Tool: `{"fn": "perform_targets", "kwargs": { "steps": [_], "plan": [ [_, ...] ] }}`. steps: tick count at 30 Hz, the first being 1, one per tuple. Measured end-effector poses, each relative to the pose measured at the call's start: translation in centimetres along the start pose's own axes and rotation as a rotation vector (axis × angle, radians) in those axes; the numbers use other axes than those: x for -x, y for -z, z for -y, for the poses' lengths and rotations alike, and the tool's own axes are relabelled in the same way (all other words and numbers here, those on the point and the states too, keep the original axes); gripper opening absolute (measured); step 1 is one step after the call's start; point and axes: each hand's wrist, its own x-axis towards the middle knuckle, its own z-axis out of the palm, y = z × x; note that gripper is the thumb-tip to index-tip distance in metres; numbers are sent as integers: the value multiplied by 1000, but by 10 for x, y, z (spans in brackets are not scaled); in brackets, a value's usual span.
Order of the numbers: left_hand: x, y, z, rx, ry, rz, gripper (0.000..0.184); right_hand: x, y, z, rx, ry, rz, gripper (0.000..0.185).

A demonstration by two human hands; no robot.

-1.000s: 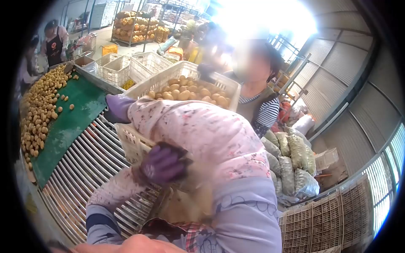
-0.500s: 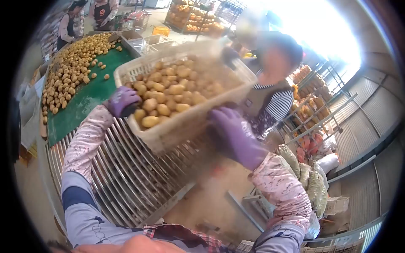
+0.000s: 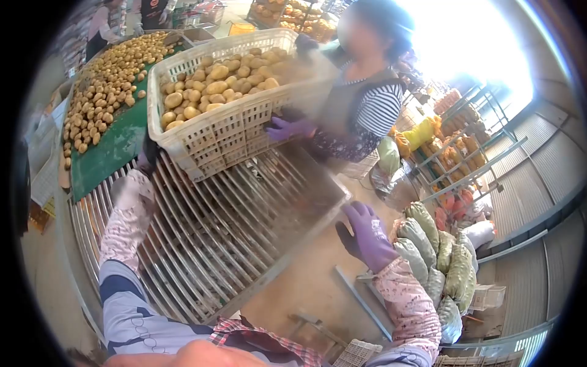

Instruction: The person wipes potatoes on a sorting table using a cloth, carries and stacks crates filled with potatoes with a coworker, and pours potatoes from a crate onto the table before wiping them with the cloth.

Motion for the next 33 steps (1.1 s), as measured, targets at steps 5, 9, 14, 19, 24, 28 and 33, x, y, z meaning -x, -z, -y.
{"fn": "perform_targets", "kwargs": {
  "steps": [5,9,14,19,24,28,33],
  "plan": [
    [67,-50,-10,-77,60,-160,54,48,-4,-2,-9,-78,49,33],
    [96,-82,-14,-542,-152,85,63,96,-11,4,-34,-145,-41,33],
    [169,-192,-10,-861,-137,436,50,176,-38,25,-259,-350,-120,34],
    [291,-281,-3,-831,-506,818,43,312,-66,25,-277,-643,39,39],
    [408,-382,-21,-746,-539,1374,38,400,-67,59,-186,-948,-79,41],
    [505,-460,-1,-455,-615,1813,34,444,5,89,-176,-1084,-164,38],
    [629,-524,19,266,-672,2029,31,489,95,174,203,-1434,-413,34]
  ]
}}
